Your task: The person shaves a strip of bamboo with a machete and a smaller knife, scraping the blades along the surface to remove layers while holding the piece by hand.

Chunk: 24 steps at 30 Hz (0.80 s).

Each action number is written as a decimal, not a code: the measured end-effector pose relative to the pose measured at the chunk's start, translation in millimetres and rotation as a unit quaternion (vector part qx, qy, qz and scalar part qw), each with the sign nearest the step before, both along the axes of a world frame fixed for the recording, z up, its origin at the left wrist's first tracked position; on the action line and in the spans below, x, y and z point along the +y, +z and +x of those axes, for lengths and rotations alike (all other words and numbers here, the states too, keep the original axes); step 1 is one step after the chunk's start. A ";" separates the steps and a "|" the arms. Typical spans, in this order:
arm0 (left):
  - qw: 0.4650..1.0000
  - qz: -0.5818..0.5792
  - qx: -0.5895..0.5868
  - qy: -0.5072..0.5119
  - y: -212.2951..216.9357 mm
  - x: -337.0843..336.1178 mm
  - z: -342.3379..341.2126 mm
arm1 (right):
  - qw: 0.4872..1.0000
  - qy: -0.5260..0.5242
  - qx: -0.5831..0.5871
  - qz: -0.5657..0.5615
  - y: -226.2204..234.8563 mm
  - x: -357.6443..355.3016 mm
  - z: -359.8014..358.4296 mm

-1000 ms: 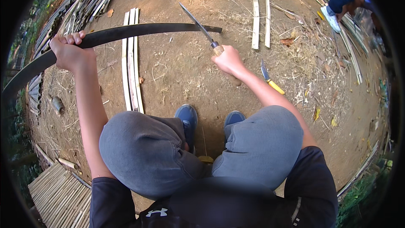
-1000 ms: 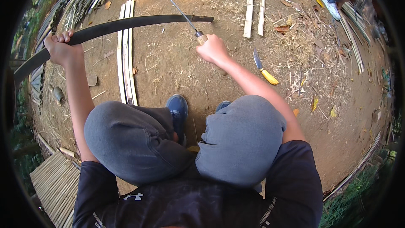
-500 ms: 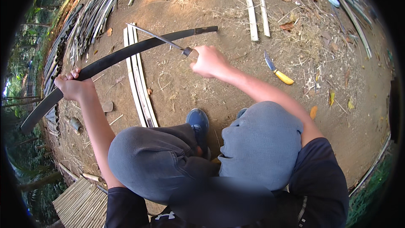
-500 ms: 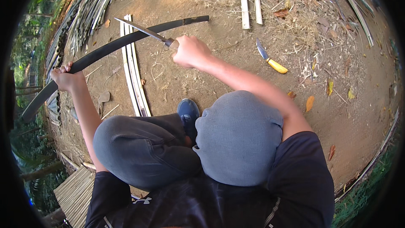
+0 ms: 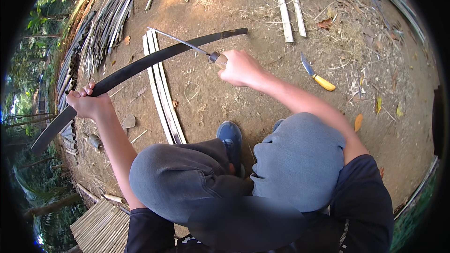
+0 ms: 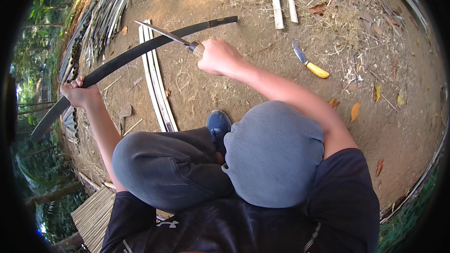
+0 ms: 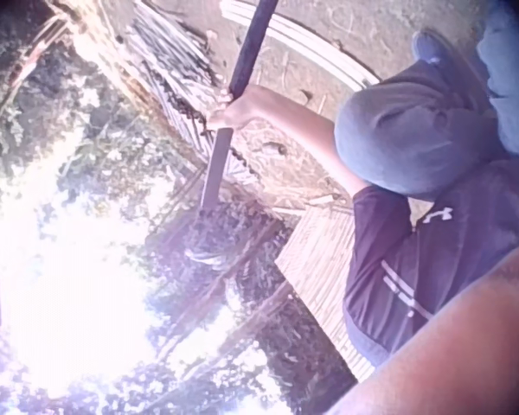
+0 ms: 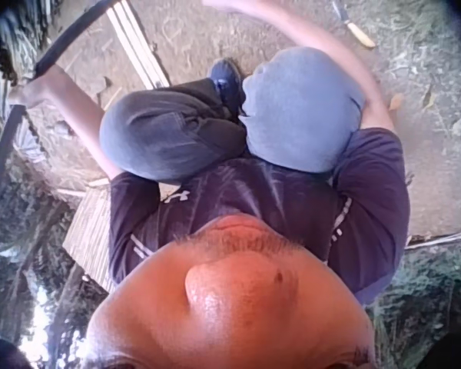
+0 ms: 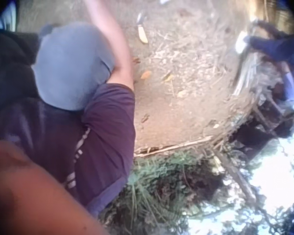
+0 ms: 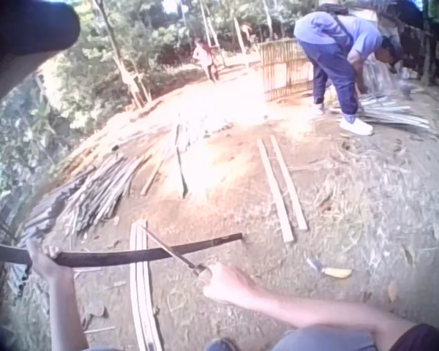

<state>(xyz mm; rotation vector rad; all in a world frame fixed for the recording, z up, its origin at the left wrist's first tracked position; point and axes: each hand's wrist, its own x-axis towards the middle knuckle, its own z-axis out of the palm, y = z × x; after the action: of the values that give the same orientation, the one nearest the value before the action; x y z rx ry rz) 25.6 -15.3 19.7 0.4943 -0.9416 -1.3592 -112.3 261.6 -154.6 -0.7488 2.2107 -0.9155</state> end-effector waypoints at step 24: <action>1.000 -0.015 -0.017 -0.002 -1.1 0.2 1.0 | 0.996 -0.081 -0.009 0.023 -57.4 25.5 -12.6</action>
<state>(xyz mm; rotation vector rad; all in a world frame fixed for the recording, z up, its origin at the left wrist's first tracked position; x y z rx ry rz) 26.6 -15.1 18.6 0.4950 -0.9896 -1.3418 -124.9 287.1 -212.0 -0.5434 2.2949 -0.9416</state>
